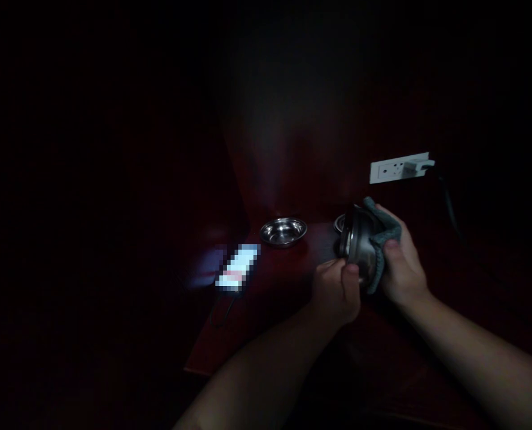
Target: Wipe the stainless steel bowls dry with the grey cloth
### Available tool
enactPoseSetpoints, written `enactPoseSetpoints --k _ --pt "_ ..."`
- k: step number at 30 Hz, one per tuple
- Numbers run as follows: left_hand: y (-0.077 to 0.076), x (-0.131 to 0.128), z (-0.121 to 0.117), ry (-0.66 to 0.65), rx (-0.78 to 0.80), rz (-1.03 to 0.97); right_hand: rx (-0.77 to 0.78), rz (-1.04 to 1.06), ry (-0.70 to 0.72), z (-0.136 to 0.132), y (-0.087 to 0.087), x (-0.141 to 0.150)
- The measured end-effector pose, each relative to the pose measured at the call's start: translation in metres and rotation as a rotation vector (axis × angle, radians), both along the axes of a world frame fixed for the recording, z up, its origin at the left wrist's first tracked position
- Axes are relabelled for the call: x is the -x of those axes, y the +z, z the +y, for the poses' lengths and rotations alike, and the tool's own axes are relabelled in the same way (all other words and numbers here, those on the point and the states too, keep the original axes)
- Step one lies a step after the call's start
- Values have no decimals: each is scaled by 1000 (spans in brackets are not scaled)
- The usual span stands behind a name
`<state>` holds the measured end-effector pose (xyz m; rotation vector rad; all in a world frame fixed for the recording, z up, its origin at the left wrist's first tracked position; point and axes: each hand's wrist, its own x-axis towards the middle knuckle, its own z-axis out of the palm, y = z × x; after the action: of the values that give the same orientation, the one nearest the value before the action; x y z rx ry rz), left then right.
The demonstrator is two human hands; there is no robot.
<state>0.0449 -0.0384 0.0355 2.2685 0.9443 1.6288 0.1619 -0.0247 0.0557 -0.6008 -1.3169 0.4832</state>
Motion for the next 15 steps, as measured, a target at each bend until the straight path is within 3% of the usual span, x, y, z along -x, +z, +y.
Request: enactPoseSetpoints --k 9,15 --pt "2 -1 -1 15 -56 -32 65 113 -35 11 -7 -6" --pt "1 -1 -1 -17 -53 -34 265 257 -67 5 0 -2"
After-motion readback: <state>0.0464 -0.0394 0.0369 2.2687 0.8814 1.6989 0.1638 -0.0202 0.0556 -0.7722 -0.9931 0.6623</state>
